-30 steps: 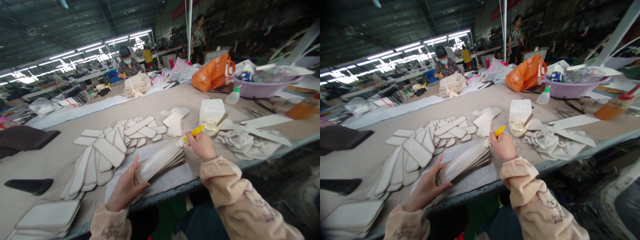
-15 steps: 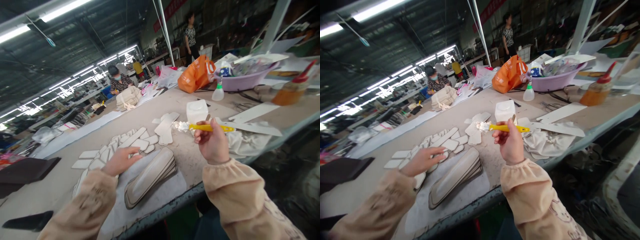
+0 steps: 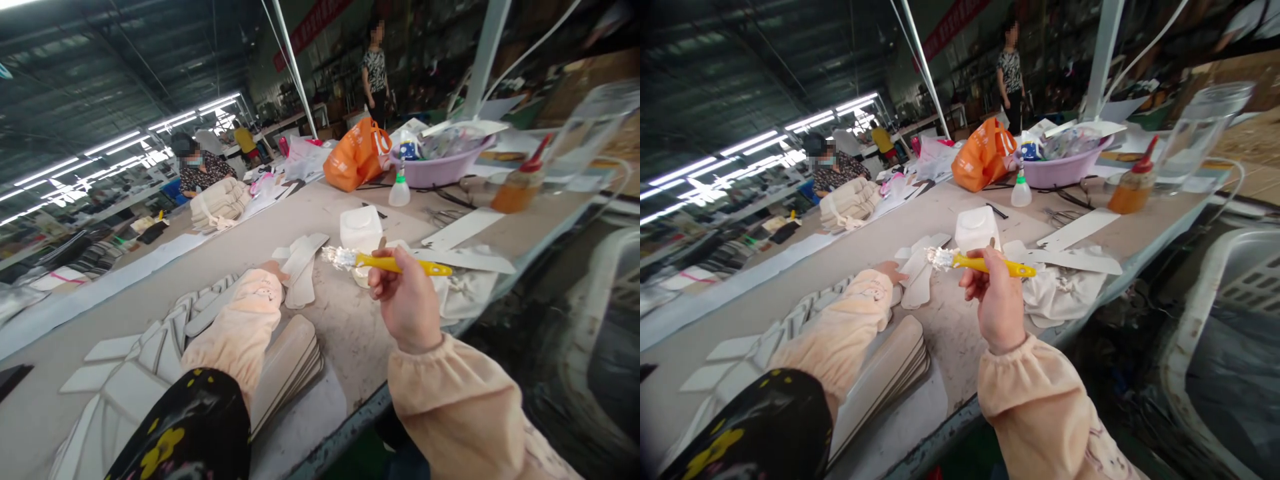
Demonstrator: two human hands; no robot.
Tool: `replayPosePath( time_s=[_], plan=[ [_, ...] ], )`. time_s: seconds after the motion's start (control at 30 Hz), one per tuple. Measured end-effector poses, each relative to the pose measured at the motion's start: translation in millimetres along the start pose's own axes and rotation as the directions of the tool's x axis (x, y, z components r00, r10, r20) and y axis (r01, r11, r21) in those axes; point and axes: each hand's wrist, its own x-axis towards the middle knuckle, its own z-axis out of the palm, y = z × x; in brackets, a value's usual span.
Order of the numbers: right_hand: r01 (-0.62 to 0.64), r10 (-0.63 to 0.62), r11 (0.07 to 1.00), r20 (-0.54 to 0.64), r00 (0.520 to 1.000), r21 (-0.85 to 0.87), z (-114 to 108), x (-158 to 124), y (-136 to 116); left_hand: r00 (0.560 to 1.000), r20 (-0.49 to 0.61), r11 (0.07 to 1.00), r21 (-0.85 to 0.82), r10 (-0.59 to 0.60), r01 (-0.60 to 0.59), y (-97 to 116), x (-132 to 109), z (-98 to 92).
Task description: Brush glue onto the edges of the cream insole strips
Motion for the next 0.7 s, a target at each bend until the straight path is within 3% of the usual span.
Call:
replayPosePath(
  time_s=[0.13, 0.27, 0.4, 0.5, 0.6, 0.7],
  plan=[
    [0.045, -0.043, 0.995, 0.031, 0.999, -0.093, 0.2, 0.1, 4.5, 0.988, -0.049, 0.983, -0.116, -0.149, 0.143, 0.8, -0.8, -10.6],
    [0.163, -0.162, 0.973, 0.023, 0.987, -0.161, 3.1, -3.9, 6.0, 0.971, -0.130, 0.937, -0.315, -0.200, 0.151, -5.9, -32.9, -36.0],
    [0.308, -0.312, 0.906, 0.033, 0.949, -0.289, 6.4, -8.9, 7.2, 0.977, -0.167, 0.836, -0.548, -0.133, 0.020, -26.7, -107.1, -68.8],
    [0.453, -0.419, 0.792, 0.174, 0.891, -0.409, 7.8, -11.8, 15.7, 0.976, -0.187, 0.619, -0.782, -0.111, -0.079, -46.1, -180.7, -78.8],
    [0.505, -0.389, 0.702, 0.325, 0.862, -0.502, 11.3, -15.5, 31.5, 0.963, -0.183, 0.542, -0.839, -0.197, -0.049, -57.8, -246.2, -67.9],
    [0.395, -0.226, 0.772, 0.366, 0.903, -0.499, 18.5, -21.9, 47.7, 0.952, -0.152, 0.449, -0.893, -0.266, -0.017, -58.3, -285.5, -45.5]
  ],
)
